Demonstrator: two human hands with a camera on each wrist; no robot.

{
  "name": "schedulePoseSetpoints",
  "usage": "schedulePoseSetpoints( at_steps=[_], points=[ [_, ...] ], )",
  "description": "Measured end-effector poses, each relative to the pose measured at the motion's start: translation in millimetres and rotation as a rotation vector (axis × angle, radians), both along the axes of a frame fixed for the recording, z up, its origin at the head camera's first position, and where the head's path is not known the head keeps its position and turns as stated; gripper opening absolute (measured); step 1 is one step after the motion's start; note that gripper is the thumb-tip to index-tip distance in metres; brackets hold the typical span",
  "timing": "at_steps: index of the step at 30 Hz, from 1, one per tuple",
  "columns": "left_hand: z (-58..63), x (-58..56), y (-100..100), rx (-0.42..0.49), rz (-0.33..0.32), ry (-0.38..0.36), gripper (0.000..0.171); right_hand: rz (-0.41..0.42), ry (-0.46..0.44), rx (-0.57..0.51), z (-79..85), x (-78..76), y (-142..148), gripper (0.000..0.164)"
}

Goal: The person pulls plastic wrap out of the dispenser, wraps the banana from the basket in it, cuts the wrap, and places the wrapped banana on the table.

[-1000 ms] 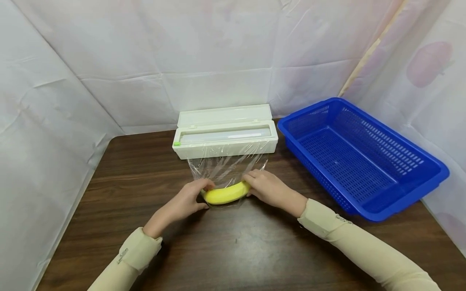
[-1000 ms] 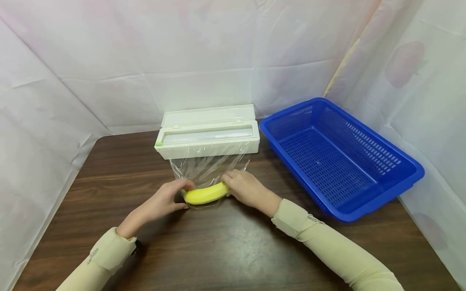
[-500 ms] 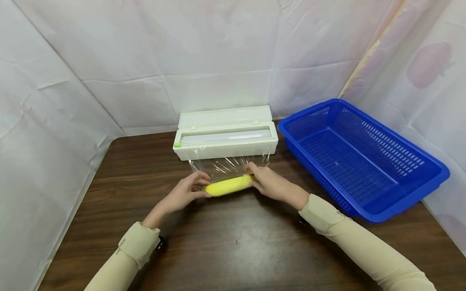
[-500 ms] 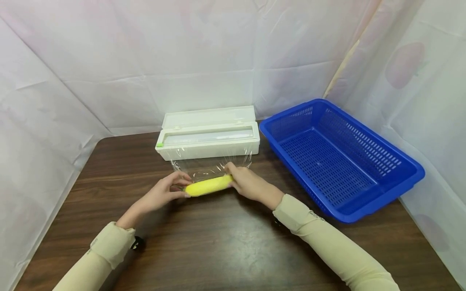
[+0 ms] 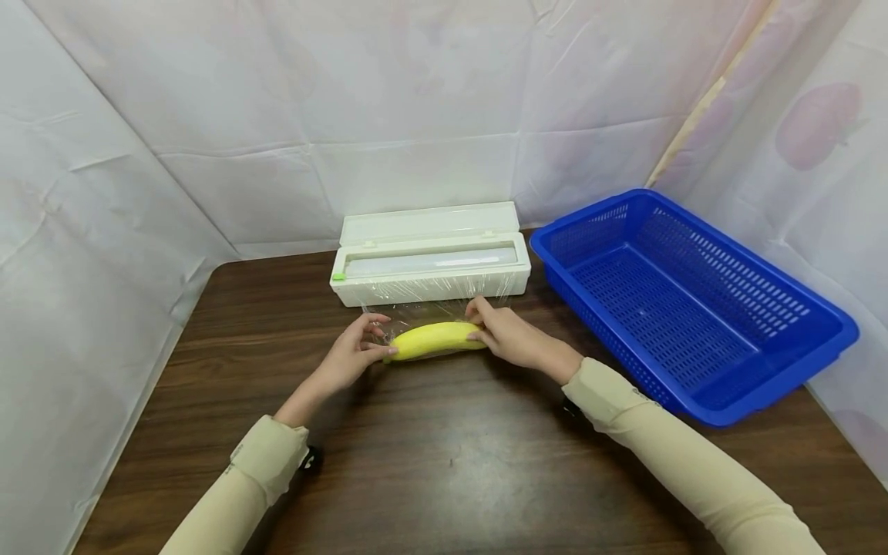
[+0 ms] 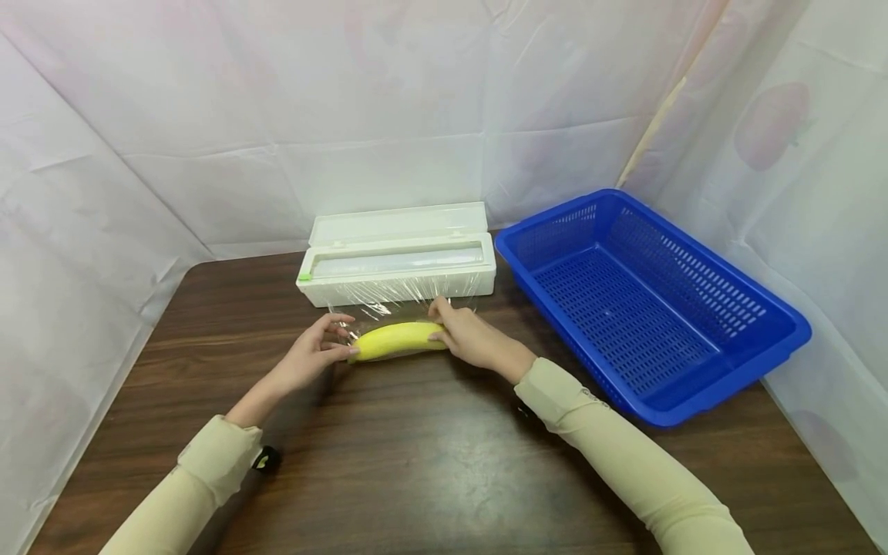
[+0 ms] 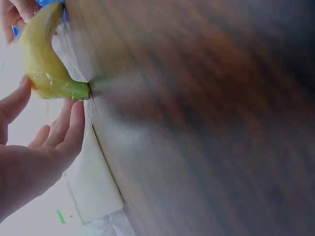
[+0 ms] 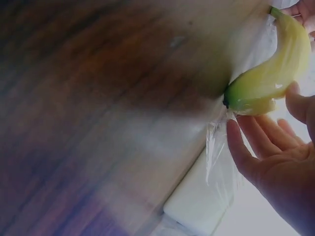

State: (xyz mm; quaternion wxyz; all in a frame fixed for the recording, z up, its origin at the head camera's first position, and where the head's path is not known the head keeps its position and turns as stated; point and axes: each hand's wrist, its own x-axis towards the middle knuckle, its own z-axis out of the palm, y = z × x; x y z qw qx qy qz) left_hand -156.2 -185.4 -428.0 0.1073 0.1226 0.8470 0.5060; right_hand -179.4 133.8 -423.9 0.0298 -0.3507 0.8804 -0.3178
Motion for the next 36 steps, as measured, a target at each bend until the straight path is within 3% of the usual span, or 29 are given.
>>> schedulePoseSetpoints(
  at_steps=[7, 13, 17, 23, 27, 31, 36],
  points=[
    [-1.4, -3.2, 3.0, 0.009, 0.021, 0.039, 0.045, -0.051, 0.054, -0.018, -4.1, -5.1, -3.1, 0.031],
    [-3.5, -4.0, 10.8, -0.086, 0.071, 0.211, 0.031, -0.09, 0.098, 0.04, -4.0, -7.3, -5.8, 0.024],
    [-3.3, -4.7, 16.6, -0.173, 0.081, 0.324, 0.032, -0.096, 0.144, 0.098, -5.4, -9.6, -7.3, 0.024],
    [-4.2, -4.1, 18.7, -0.314, 0.012, 0.463, 0.047, -0.074, 0.209, 0.153, -8.2, -12.8, -9.7, 0.03],
    [-5.4, -4.2, 19.5, -0.416, -0.045, 0.542, 0.042, -0.061, 0.22, 0.187, -5.7, -13.2, -10.9, 0.032],
    [-5.9, -5.5, 21.4, -0.467, -0.058, 0.533, 0.033, -0.062, 0.22, 0.23, -3.5, -13.3, -12.9, 0.035],
    [-5.8, -9.1, 22.6, -0.476, -0.057, 0.434, 0.028, -0.081, 0.187, 0.28, -3.2, -12.5, -16.7, 0.042]
  ],
)
